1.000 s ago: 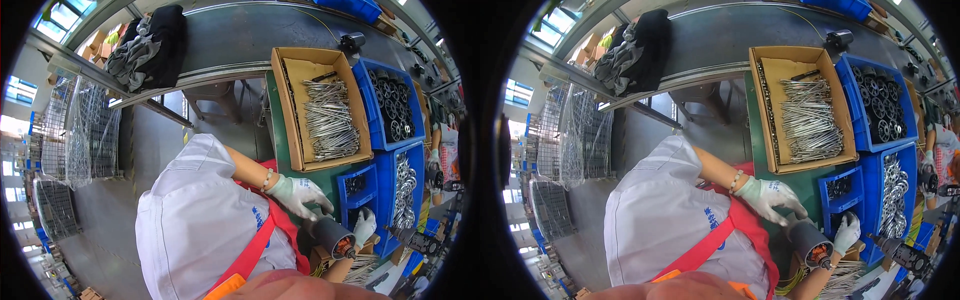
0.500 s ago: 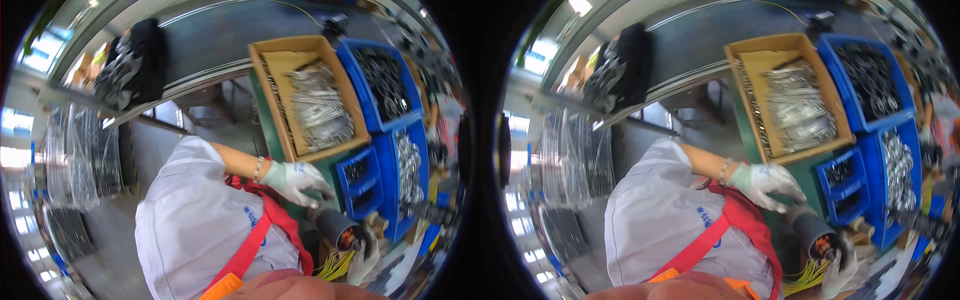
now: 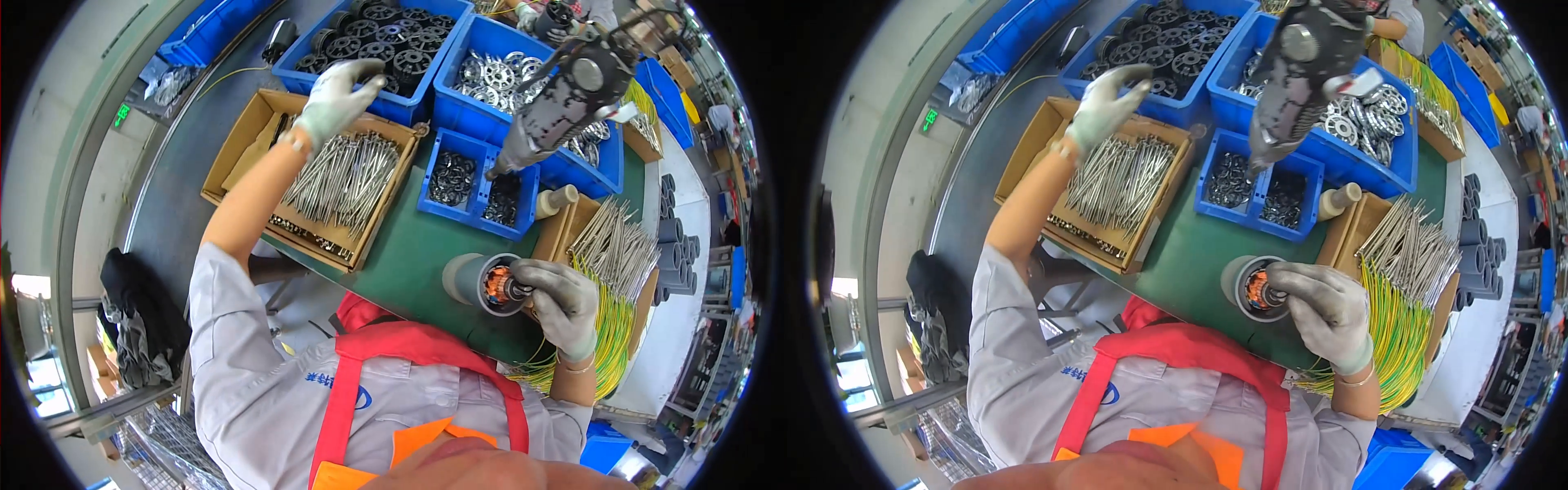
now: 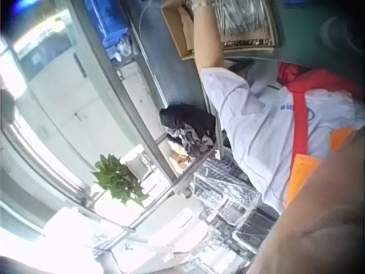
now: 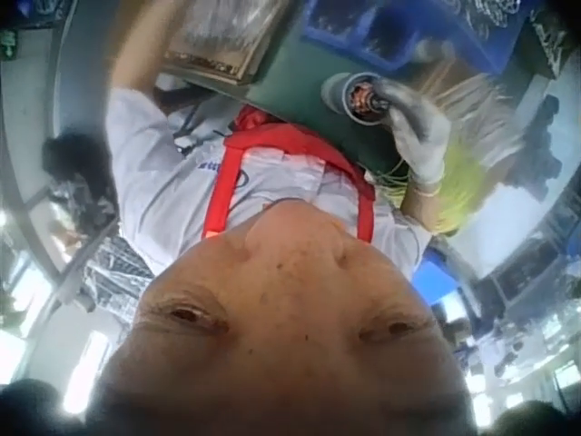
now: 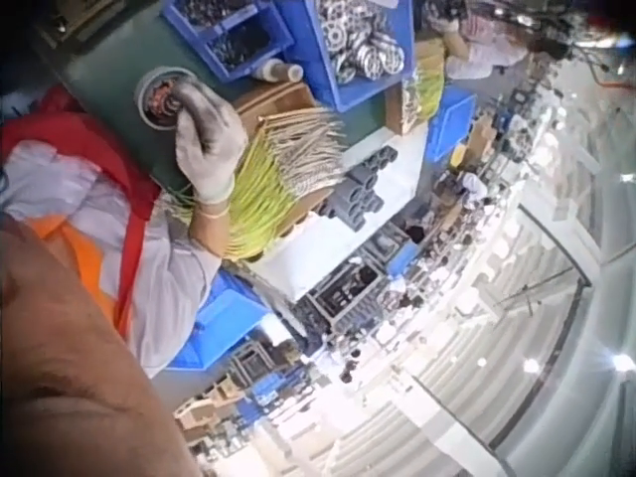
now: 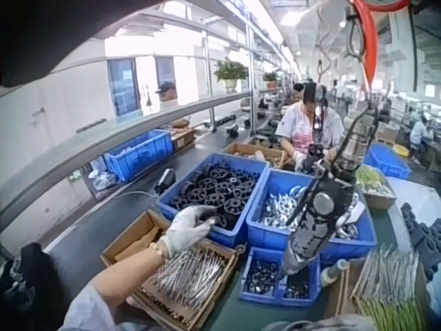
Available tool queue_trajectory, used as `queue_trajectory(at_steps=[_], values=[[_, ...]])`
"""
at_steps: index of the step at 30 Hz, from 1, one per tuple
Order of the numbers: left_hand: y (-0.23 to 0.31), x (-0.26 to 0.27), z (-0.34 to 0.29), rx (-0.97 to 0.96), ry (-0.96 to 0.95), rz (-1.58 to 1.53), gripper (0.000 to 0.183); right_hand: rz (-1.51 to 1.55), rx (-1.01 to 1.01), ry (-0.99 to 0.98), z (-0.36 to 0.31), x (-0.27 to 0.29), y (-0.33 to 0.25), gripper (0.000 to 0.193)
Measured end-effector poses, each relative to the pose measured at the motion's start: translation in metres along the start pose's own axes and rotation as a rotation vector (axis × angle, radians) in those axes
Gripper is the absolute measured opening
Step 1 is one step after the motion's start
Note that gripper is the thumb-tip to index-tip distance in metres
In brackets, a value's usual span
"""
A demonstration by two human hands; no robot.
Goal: The person assembles electric motors by inserting rotors into housings, attaching end caps and ground wires, and tightening screws with a power screwdriver before placing the assembled motors onto a conveyor.
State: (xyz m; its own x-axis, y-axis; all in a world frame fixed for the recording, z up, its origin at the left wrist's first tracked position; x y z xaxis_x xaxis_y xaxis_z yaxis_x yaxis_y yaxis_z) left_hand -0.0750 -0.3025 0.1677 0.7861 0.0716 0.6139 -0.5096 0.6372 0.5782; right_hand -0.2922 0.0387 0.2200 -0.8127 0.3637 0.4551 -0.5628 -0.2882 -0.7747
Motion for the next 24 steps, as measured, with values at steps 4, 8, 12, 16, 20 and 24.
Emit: queue_trajectory(at_steps=[4, 8, 12, 16, 20, 24], values=[[-0.016, -0.068, 0.067, -0.132, -0.184, 0.483, 0.063, -0.027, 0.188, 0.062, -0.004, -0.003, -0.008, 0.028], [-0.032, -0.11, 0.083, 0.04, -0.359, 0.652, 0.081, -0.394, 0.511, 0.053, -0.006, -0.013, -0.021, 0.042], [-0.029, -0.092, 0.084, 0.075, -0.142, 0.574, 0.09, -0.427, 0.426, -0.045, -0.013, -0.011, -0.028, 0.049], [0.008, -0.047, 0.053, -0.001, 0.068, -0.253, 0.087, -0.272, 0.337, 0.202, -0.036, 0.028, -0.027, 0.049], [0.131, 0.007, -0.018, -0.375, -0.118, -0.491, 0.084, -0.303, 0.264, 0.301, -0.017, 0.038, -0.02, 0.054], [0.214, 0.024, -0.074, -0.724, -0.321, -0.539, 0.08, -0.178, 0.297, 0.254, 0.031, 0.008, -0.032, 0.078]])
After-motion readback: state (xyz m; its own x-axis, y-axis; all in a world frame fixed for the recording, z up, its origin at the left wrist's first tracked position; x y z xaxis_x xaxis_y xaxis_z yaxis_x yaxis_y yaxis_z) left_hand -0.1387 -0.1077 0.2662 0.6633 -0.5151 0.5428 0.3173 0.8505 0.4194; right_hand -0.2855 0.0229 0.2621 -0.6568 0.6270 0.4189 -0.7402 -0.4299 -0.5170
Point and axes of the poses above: each hand's wrist, its own z-axis towards the middle knuckle, its own x-axis out of the back of the hand, y = z × x, the point moved 5 cm from there along z, towards the middle knuckle, and after that the axes turned 14 degrees about y, right-handed, at the moved point
